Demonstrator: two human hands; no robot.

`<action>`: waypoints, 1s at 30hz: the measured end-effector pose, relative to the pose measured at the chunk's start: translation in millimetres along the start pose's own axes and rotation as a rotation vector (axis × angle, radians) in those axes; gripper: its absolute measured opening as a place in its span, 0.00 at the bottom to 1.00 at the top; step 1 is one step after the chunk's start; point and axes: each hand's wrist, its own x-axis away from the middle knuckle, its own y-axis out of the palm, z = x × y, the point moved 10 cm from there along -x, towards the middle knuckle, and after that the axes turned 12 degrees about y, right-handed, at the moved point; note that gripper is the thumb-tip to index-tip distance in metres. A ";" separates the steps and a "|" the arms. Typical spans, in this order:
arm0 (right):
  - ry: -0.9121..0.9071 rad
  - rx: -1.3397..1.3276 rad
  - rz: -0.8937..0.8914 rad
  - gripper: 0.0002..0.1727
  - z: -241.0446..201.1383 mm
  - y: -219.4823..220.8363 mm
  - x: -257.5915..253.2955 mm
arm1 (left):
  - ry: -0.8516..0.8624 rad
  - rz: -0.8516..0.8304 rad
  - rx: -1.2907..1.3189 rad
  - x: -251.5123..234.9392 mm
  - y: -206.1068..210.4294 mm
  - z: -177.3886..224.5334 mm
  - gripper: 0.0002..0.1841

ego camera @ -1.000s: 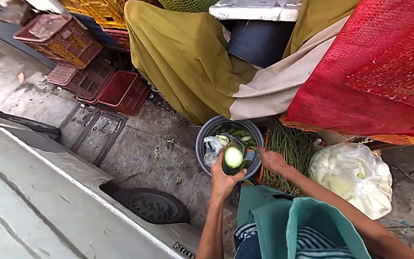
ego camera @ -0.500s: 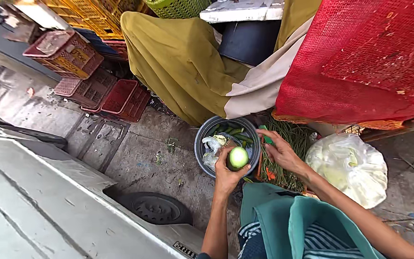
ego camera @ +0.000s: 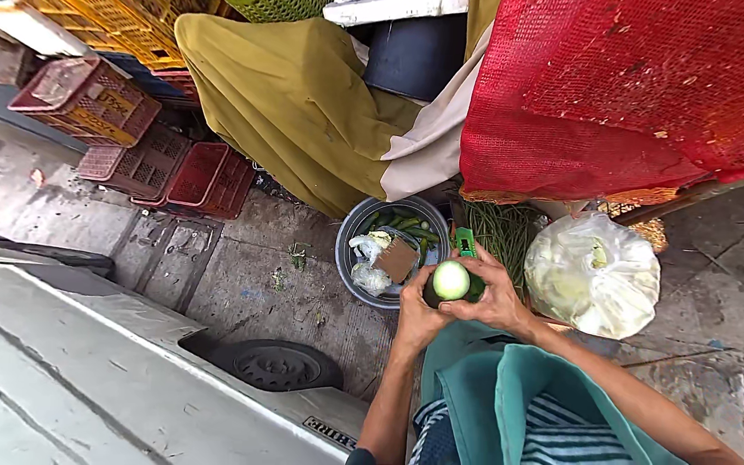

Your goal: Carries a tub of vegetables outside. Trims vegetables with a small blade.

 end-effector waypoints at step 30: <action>0.669 -0.065 0.489 0.32 77.4 -124.9 114.9 | -0.278 -0.752 0.065 33.3 167.5 -36.7 0.34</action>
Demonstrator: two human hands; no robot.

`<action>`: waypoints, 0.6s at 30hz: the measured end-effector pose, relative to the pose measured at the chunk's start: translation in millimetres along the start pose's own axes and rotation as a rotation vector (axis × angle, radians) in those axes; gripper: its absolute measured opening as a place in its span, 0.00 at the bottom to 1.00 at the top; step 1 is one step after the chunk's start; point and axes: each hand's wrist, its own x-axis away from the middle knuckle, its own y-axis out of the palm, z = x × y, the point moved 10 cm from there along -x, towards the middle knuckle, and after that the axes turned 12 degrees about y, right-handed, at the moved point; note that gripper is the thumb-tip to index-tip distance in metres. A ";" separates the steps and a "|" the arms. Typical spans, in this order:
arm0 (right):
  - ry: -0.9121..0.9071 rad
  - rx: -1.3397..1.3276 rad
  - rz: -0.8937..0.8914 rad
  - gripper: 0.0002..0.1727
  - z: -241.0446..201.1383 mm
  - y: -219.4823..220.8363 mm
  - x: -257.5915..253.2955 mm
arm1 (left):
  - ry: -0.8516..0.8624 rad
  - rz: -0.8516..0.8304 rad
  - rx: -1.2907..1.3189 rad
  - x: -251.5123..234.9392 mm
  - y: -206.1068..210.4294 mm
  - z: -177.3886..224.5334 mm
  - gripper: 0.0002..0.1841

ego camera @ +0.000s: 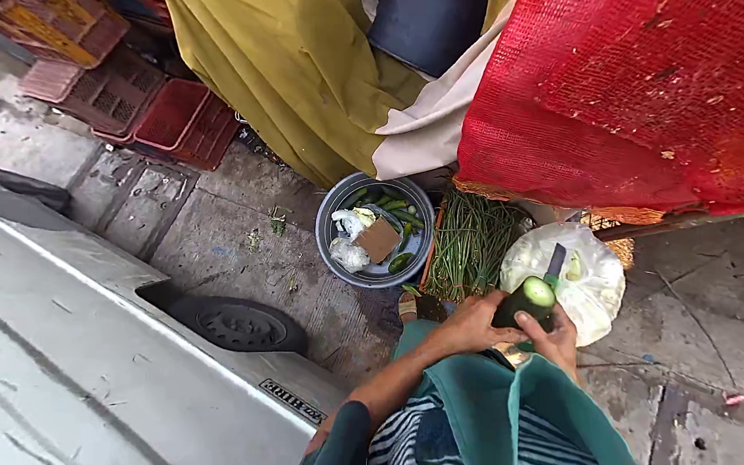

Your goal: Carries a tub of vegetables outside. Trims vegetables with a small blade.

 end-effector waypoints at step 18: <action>0.965 0.867 -0.153 0.20 141.9 195.0 -86.3 | -0.723 0.381 -0.483 10.0 -348.9 -456.1 0.56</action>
